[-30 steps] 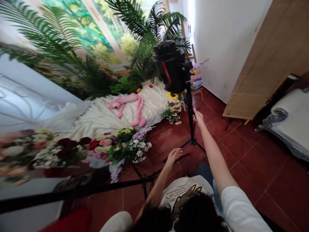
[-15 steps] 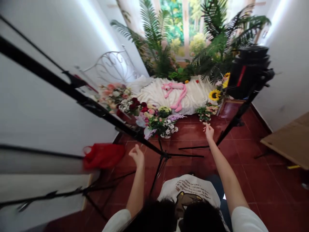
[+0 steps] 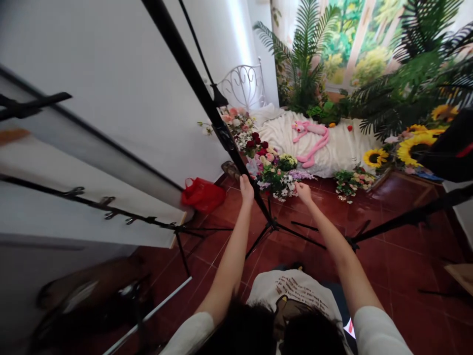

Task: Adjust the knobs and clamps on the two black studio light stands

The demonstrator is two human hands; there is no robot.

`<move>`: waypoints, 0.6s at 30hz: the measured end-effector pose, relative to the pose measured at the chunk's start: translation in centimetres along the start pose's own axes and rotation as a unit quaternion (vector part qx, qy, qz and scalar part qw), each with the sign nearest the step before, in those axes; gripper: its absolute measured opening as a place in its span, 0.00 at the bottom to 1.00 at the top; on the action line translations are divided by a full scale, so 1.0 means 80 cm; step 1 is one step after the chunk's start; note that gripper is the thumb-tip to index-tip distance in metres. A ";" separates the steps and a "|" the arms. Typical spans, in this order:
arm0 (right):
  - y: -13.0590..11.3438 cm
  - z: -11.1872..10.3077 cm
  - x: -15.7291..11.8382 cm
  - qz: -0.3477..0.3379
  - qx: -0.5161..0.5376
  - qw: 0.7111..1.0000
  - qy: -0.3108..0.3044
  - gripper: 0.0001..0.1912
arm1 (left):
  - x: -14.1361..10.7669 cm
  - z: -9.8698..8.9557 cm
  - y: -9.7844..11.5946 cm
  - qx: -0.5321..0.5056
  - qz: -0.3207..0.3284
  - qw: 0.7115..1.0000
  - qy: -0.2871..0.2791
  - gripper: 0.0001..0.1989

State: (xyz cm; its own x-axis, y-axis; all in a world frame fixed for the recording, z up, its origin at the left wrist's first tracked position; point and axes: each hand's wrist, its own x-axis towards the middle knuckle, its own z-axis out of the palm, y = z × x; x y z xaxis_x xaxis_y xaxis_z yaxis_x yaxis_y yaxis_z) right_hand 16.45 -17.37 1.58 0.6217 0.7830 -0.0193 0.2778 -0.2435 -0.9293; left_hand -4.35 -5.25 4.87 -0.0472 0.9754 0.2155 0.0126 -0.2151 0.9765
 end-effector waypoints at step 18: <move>-0.148 0.163 0.068 -0.051 -0.233 0.949 -0.208 0.28 | -0.003 -0.002 -0.006 -0.035 0.031 0.999 -0.009 0.28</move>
State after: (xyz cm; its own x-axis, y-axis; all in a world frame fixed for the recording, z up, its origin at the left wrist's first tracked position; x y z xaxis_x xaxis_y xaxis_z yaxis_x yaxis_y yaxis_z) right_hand 6.96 -2.77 7.65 0.2581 0.9507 -0.1719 0.6742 -0.3047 -0.6728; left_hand -4.52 -5.41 4.32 -0.0309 0.9604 0.2769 -0.0547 -0.2782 0.9590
